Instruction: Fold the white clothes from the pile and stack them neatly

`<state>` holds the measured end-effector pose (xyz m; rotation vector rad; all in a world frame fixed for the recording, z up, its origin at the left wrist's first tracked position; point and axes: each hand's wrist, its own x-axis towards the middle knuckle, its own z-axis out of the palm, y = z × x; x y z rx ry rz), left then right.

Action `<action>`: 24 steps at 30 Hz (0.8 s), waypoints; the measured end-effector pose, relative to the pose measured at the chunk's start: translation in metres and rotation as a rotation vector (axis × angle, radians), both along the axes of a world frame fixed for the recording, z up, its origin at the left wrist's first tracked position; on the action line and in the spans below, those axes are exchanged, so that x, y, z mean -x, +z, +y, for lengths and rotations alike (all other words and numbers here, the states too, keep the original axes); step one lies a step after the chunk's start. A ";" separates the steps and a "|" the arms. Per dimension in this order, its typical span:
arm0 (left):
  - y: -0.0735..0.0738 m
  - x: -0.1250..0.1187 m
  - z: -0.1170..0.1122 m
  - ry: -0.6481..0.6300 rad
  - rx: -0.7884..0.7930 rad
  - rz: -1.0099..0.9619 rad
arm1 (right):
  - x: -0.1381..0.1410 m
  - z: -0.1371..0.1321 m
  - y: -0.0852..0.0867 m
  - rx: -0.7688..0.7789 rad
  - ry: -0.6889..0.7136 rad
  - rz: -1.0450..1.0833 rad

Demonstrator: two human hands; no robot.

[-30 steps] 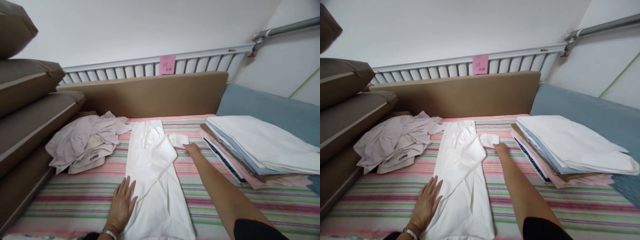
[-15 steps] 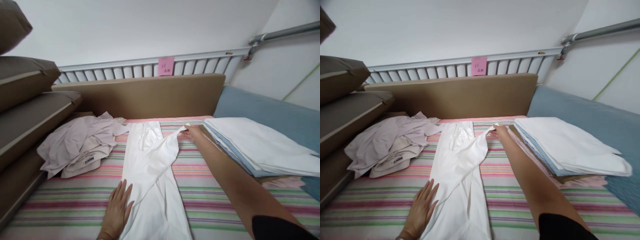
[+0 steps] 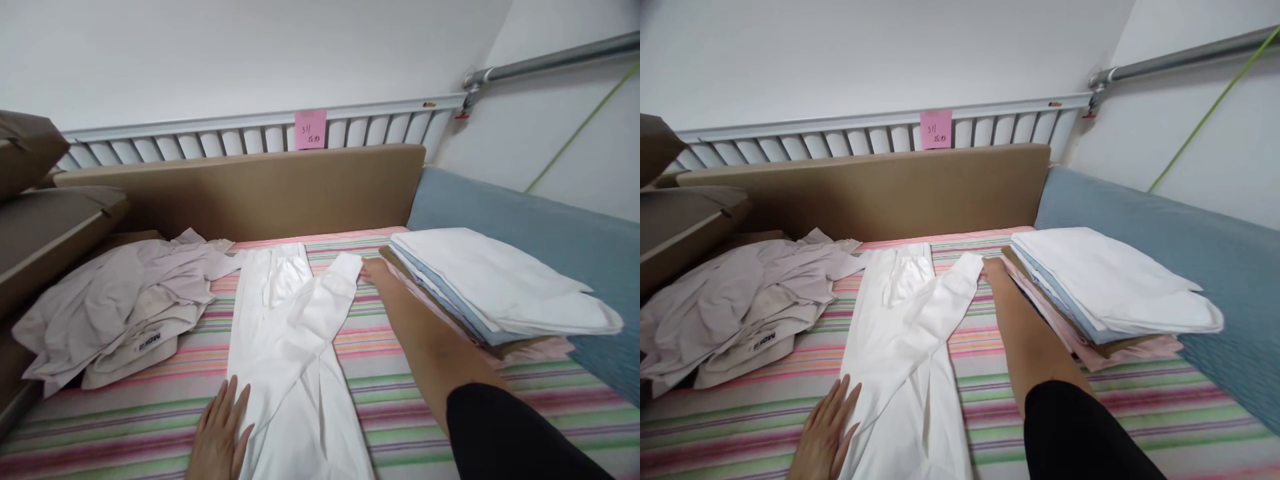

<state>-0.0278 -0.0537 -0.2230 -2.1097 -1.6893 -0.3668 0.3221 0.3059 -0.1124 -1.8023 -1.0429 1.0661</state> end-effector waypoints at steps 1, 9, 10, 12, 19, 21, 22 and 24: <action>0.000 0.001 0.000 -0.009 -0.007 0.000 | 0.001 -0.008 -0.013 0.057 -0.011 0.045; -0.014 0.010 0.006 -0.065 -0.017 -0.045 | 0.021 -0.062 -0.061 0.243 -0.040 0.378; -0.014 0.009 0.006 -0.064 -0.017 -0.054 | 0.023 -0.065 -0.060 0.242 -0.035 0.404; -0.009 0.006 0.003 -0.056 -0.014 -0.080 | 0.027 -0.071 -0.057 0.224 -0.033 0.447; 0.029 -0.022 0.011 0.060 0.162 -0.815 | 0.043 -0.068 -0.051 0.099 -0.082 0.543; 0.035 -0.034 0.021 0.186 0.291 -1.224 | 0.047 -0.064 -0.049 0.067 -0.096 0.542; 0.037 -0.039 0.025 0.261 0.355 -1.404 | 0.050 -0.061 -0.046 0.049 -0.099 0.537; 0.037 -0.048 0.030 0.359 0.448 -1.661 | 0.055 -0.055 -0.037 0.010 -0.086 0.520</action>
